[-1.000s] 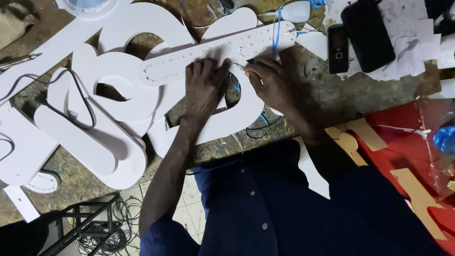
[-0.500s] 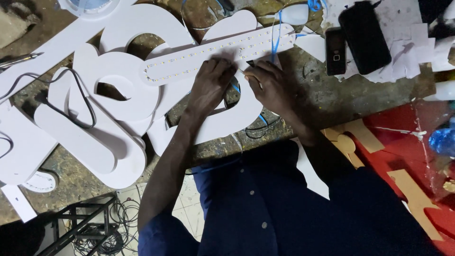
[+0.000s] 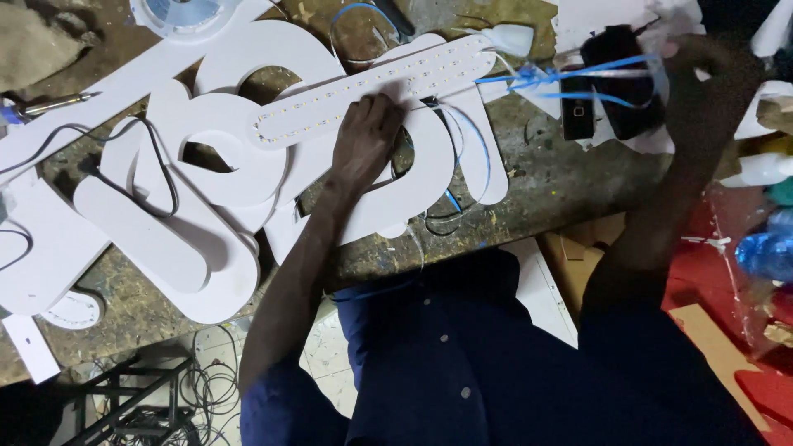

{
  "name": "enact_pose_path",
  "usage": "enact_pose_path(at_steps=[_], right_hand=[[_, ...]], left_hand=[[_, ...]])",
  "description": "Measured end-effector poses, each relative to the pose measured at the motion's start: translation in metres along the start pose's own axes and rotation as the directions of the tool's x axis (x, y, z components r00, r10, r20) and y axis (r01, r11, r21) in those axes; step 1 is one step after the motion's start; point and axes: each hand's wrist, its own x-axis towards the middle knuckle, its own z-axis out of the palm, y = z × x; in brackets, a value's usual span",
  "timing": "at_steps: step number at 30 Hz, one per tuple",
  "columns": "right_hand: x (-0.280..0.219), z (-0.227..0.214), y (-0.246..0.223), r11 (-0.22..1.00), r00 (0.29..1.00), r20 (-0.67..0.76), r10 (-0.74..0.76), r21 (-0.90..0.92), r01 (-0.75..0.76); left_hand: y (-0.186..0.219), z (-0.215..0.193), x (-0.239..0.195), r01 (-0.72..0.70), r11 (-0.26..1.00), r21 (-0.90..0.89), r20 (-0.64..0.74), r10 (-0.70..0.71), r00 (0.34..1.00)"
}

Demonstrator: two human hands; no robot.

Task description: A person is seen attaching LED strips to the back of large foam letters for a sign. They peel the adhesive backing and press the strip firmly onto the surface, following the contours of the letter.

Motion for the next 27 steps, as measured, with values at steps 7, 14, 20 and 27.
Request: enact_pose_path(at_steps=[7, 14, 20, 27], right_hand=[[0.048, 0.09, -0.165, 0.999, 0.993, -0.118, 0.005, 0.05, 0.001], [0.062, 0.209, -0.226, 0.967, 0.942, 0.274, -0.192, 0.217, 0.134], [0.082, 0.223, -0.226, 0.954, 0.955, 0.209, -0.211, 0.255, 0.155], [0.091, 0.239, -0.222, 0.945, 0.952, 0.248, -0.178, 0.312, 0.095]], left_hand=[[-0.006, 0.005, 0.005, 0.011, 0.995, 0.095, 0.024, -0.013, 1.0], [-0.037, 0.001, 0.008, -0.031, 0.979, 0.203, -0.015, 0.035, 0.999], [-0.047, -0.003, 0.0, 0.049, 0.952, 0.302, -0.056, -0.033, 0.998], [-0.034, -0.002, -0.003, 0.293, 0.951, 0.096, -0.084, -0.285, 0.955]])
